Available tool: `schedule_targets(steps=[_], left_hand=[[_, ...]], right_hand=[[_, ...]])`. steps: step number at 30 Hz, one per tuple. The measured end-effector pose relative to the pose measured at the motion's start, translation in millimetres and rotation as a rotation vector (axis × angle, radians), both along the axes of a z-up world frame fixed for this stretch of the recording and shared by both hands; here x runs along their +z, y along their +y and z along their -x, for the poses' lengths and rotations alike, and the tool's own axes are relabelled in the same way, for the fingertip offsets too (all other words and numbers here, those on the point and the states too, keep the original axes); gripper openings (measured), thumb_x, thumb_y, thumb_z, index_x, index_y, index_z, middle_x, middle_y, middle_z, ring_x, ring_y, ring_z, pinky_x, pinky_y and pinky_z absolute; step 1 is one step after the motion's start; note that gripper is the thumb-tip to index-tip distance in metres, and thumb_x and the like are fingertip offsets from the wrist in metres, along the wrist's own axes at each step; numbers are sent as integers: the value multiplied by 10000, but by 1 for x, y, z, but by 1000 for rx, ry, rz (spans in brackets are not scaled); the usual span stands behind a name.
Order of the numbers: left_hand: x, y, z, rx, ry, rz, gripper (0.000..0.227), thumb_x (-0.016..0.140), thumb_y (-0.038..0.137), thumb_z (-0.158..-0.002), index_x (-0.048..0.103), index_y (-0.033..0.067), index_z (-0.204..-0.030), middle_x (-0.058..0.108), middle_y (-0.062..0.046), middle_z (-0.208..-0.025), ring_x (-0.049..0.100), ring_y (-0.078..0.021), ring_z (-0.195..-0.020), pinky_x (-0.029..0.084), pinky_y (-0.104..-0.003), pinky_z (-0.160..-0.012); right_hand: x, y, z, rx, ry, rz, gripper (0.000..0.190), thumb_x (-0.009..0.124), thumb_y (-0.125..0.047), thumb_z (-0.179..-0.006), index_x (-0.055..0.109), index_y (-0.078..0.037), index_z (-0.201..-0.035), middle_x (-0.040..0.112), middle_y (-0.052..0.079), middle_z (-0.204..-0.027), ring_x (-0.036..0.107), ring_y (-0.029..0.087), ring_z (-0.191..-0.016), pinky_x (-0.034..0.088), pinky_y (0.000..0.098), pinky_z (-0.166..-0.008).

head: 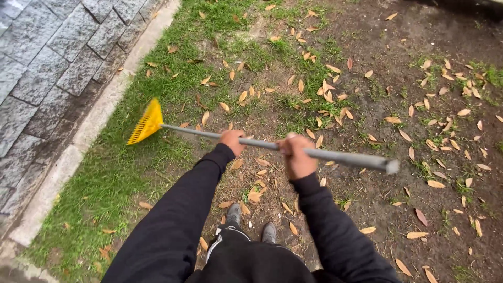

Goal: Raking leaves on the grass and pavement.

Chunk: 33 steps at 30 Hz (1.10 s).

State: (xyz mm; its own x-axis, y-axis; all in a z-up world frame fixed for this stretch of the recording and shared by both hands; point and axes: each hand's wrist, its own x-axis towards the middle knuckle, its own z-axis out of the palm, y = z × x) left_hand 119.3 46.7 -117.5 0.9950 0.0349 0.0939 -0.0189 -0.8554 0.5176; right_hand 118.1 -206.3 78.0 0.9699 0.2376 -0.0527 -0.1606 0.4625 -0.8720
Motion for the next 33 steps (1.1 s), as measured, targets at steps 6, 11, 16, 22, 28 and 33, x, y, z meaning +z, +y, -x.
schedule_targets(steps=[6,11,16,22,28,33], left_hand=[[126,-94,-14,-154,201,-100,352,602,452,-967,706,170,-784,696,-122,-741,678,-343,-712,527,-516,-713],[147,-91,-15,-197,229,-120,319,564,449,-968,705,191,-844,694,-103,-757,687,-354,-732,539,-510,-693],[94,-10,-22,-166,168,-145,339,639,437,-988,701,135,-847,689,-116,-805,687,-369,-788,545,-519,-741],[-15,83,-16,-15,434,-245,221,762,347,-860,724,138,-921,697,-121,-916,690,-347,-929,563,-490,-842],[11,11,-35,-9,314,-104,336,597,396,-1030,664,148,-813,689,-82,-793,695,-320,-763,522,-490,-788],[96,-130,-68,-112,242,106,383,612,465,-1034,670,123,-873,669,-152,-776,668,-387,-758,529,-528,-729]], right_hand=[[74,-96,-7,-12,-208,-252,401,485,-202,-1088,399,-96,-711,314,13,-649,383,187,-654,435,442,-851],[79,-104,-8,-5,-280,-336,420,504,-219,-1101,369,-127,-714,308,0,-616,361,156,-631,418,422,-848],[13,-34,-24,18,-257,-365,404,524,-249,-1060,398,-128,-696,342,3,-633,384,174,-641,441,428,-854],[-75,42,-22,82,-39,-159,370,518,-198,-1021,462,-107,-667,464,22,-668,505,195,-695,487,474,-956],[19,-8,-49,-30,-64,-83,372,531,-108,-1023,441,-111,-662,445,28,-655,475,173,-632,558,485,-849],[104,-127,-74,-286,-58,-10,351,549,-137,-1081,458,-133,-742,336,-7,-653,411,174,-624,496,460,-795]])
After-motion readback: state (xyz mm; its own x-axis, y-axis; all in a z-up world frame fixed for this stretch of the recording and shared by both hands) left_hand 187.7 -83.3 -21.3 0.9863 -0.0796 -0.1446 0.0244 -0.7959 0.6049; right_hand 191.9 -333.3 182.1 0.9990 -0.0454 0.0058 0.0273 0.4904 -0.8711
